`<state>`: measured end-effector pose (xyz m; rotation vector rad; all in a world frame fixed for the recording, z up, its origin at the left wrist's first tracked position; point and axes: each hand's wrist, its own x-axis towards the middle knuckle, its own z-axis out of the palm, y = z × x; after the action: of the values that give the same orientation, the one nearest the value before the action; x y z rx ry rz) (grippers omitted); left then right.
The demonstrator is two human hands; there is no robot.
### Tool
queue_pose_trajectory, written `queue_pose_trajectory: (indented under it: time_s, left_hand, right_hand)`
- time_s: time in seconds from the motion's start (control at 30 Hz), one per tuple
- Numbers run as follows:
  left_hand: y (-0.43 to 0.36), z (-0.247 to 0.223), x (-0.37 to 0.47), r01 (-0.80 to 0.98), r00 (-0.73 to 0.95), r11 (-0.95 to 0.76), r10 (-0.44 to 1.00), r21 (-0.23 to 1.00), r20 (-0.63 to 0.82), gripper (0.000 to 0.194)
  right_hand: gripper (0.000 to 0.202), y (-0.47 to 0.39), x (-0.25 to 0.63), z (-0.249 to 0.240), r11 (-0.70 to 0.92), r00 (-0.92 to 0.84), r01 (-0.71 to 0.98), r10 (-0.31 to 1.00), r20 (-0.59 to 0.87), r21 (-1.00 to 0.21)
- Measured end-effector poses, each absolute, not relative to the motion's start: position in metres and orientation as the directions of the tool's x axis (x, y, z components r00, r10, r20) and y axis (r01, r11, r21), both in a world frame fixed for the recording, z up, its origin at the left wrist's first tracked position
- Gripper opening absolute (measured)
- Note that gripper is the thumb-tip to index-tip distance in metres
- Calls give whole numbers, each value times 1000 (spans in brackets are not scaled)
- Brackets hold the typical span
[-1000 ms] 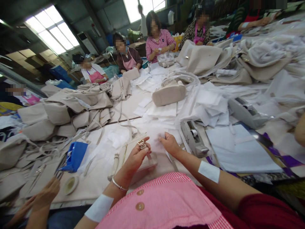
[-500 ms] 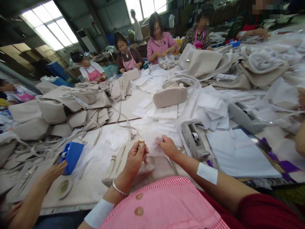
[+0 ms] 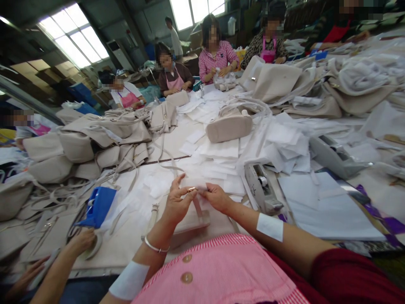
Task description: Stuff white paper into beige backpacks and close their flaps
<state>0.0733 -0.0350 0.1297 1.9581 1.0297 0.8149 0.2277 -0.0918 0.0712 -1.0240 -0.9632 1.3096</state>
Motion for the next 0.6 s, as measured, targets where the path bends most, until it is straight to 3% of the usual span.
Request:
queue_pose_trajectory:
  time_s: [0.2, 0.37, 0.47, 0.53, 0.6]
  left_hand:
    - [-18, 117, 68, 329, 562, -125, 822, 936, -88, 27]
    - [-16, 117, 75, 325, 547, -274, 836, 905, 57, 36]
    - [-17, 119, 77, 313, 499, -282, 861, 907, 96, 51]
    - [-18, 118, 75, 247, 434, -174, 899, 953, 51, 63]
    - [-19, 114, 71, 90, 400, 65, 911, 994, -96, 67]
  right_hand:
    - [41, -95, 226, 62, -134, -48, -420, 991, -126, -897]
    - [41, -92, 226, 66, -151, -63, -376, 989, -137, -914]
    - [37, -87, 225, 73, -131, -5, -312, 991, -137, -941]
    - [36, -85, 225, 76, -118, 17, -309, 991, -129, -944]
    - [37, -84, 226, 76, -129, 42, -328, 988, -150, -936]
